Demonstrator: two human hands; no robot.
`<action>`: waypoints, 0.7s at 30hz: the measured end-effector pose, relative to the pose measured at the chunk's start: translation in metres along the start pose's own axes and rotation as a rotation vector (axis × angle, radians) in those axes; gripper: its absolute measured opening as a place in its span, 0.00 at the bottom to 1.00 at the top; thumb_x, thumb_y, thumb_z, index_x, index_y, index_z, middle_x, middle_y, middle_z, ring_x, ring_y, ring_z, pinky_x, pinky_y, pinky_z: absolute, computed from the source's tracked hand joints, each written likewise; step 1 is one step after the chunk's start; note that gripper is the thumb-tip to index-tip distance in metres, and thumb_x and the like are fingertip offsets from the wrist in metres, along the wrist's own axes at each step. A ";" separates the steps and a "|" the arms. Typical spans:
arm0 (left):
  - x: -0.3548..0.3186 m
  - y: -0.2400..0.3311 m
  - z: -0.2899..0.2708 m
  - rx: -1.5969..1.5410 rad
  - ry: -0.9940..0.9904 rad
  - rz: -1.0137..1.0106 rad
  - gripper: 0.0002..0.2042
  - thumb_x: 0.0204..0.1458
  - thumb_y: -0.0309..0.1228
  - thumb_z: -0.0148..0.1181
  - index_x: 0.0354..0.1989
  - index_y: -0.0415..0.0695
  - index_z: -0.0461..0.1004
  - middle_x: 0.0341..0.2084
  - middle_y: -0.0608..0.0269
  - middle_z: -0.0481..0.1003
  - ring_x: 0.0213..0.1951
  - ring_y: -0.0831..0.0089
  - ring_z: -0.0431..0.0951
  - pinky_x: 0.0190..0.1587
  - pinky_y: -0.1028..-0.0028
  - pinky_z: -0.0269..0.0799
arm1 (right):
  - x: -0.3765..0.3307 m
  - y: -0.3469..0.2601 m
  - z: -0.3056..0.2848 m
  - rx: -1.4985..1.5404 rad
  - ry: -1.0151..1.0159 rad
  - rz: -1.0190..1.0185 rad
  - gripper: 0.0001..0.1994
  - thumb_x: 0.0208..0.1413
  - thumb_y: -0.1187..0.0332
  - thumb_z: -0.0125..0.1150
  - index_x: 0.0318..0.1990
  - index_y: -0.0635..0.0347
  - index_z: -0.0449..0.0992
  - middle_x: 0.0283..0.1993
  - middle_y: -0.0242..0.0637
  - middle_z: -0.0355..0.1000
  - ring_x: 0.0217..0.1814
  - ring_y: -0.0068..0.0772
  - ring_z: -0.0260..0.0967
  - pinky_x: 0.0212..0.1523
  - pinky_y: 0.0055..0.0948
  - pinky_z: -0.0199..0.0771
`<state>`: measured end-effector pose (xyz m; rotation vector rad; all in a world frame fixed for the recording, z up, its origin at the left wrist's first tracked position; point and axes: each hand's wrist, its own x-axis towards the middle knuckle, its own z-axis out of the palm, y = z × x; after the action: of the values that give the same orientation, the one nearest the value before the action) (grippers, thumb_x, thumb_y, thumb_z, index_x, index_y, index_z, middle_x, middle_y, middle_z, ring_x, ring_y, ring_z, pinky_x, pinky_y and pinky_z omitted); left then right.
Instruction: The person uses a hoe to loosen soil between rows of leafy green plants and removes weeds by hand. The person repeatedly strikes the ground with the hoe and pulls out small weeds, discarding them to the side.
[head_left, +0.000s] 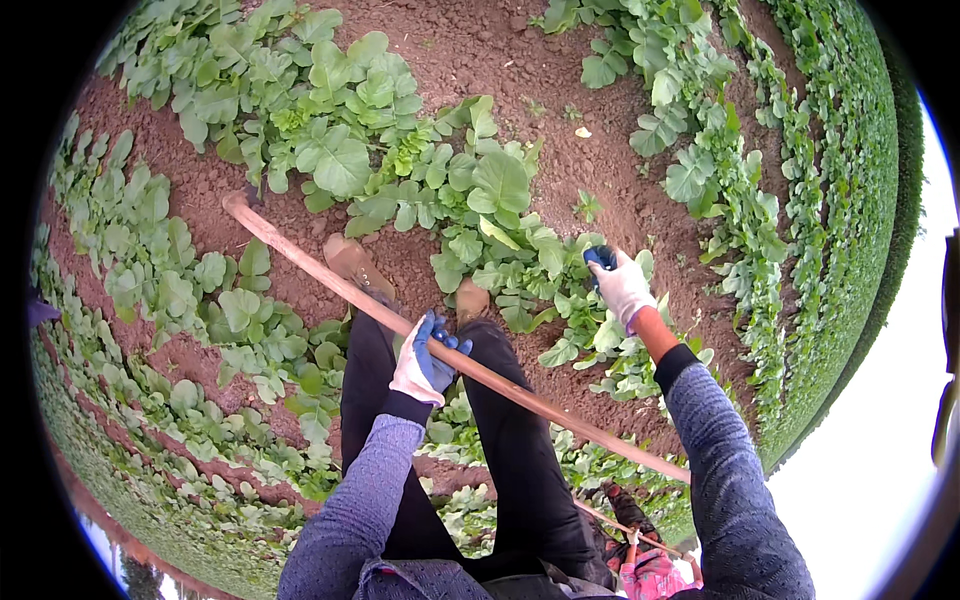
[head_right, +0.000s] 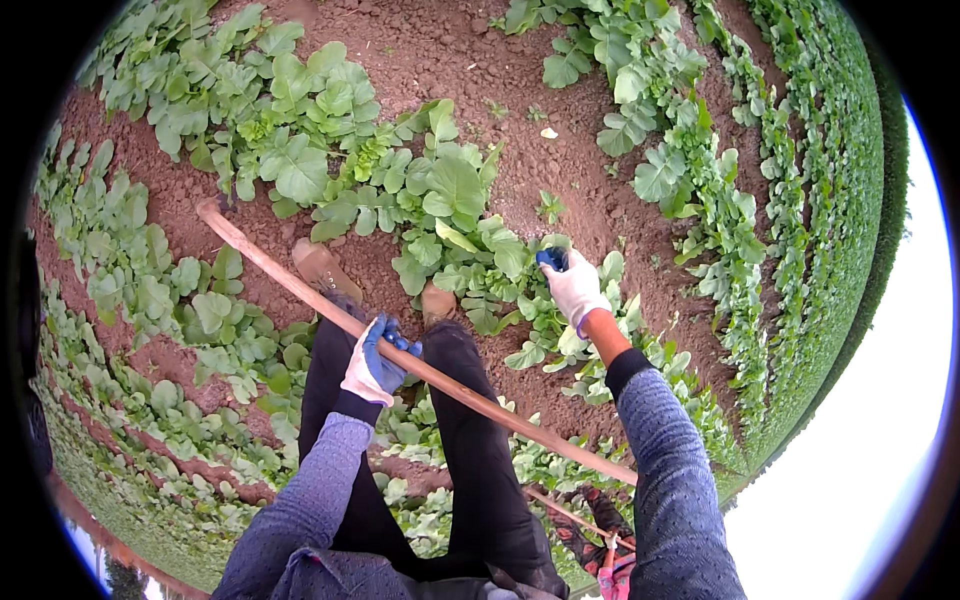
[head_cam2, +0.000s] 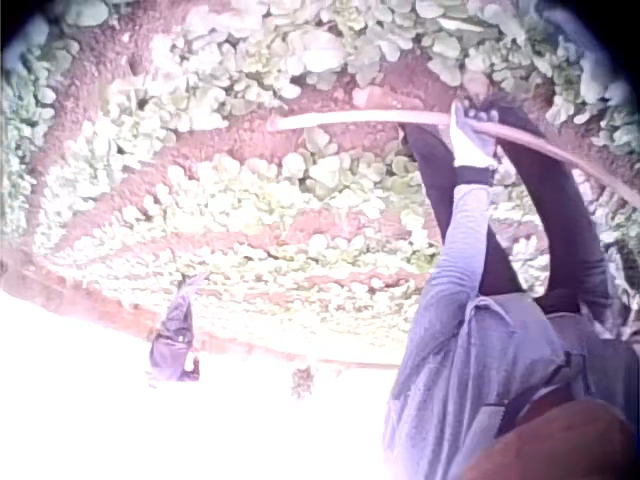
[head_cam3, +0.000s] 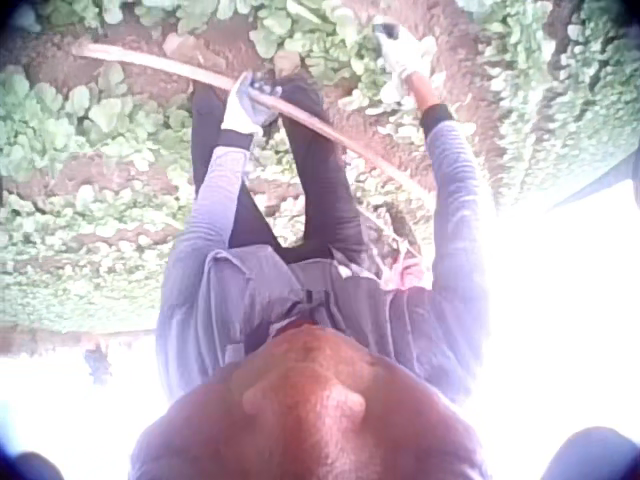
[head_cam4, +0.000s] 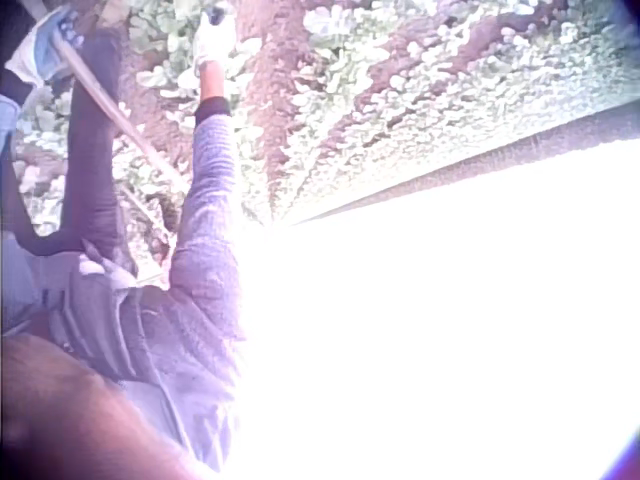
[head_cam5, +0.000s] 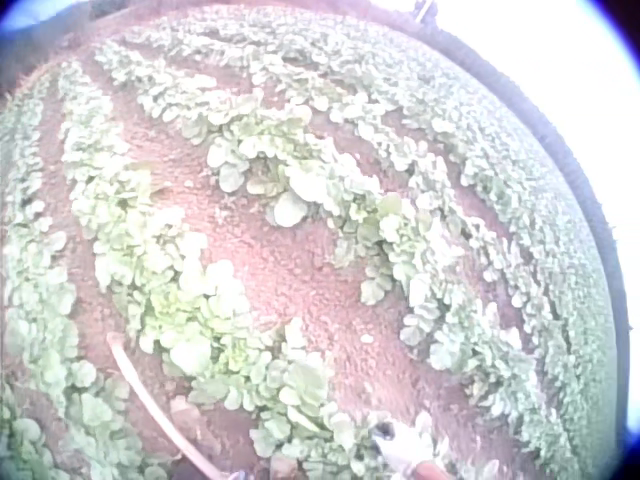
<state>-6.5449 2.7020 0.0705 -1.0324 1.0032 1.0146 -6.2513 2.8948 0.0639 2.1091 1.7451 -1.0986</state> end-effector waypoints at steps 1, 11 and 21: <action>0.005 -0.003 0.004 0.012 0.030 0.002 0.07 0.56 0.37 0.60 0.30 0.49 0.72 0.17 0.71 0.65 0.25 0.71 0.69 0.46 0.56 0.71 | 0.042 -0.001 0.007 -0.307 0.009 -0.058 0.24 0.54 0.55 0.61 0.52 0.61 0.71 0.48 0.50 0.72 0.50 0.49 0.71 0.52 0.40 0.71; 0.031 -0.002 -0.012 -0.007 -0.046 -0.096 0.05 0.60 0.35 0.53 0.37 0.49 0.72 0.21 0.73 0.69 0.27 0.72 0.73 0.46 0.54 0.72 | 0.210 0.091 0.101 -0.772 -0.184 0.104 0.16 0.57 0.60 0.52 0.40 0.62 0.80 0.47 0.51 0.75 0.52 0.47 0.73 0.52 0.39 0.73; 0.036 -0.001 -0.008 -0.059 -0.092 -0.123 0.06 0.59 0.36 0.56 0.38 0.47 0.72 0.23 0.74 0.68 0.29 0.73 0.72 0.50 0.54 0.70 | 0.166 0.030 0.075 0.250 -0.240 0.210 0.15 0.60 0.57 0.55 0.39 0.62 0.79 0.22 0.32 0.69 0.22 0.25 0.66 0.24 0.28 0.70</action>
<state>-6.5368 2.7005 0.0344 -1.0732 0.8283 0.9863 -6.2498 2.9707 -0.1039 2.1298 1.3056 -1.4983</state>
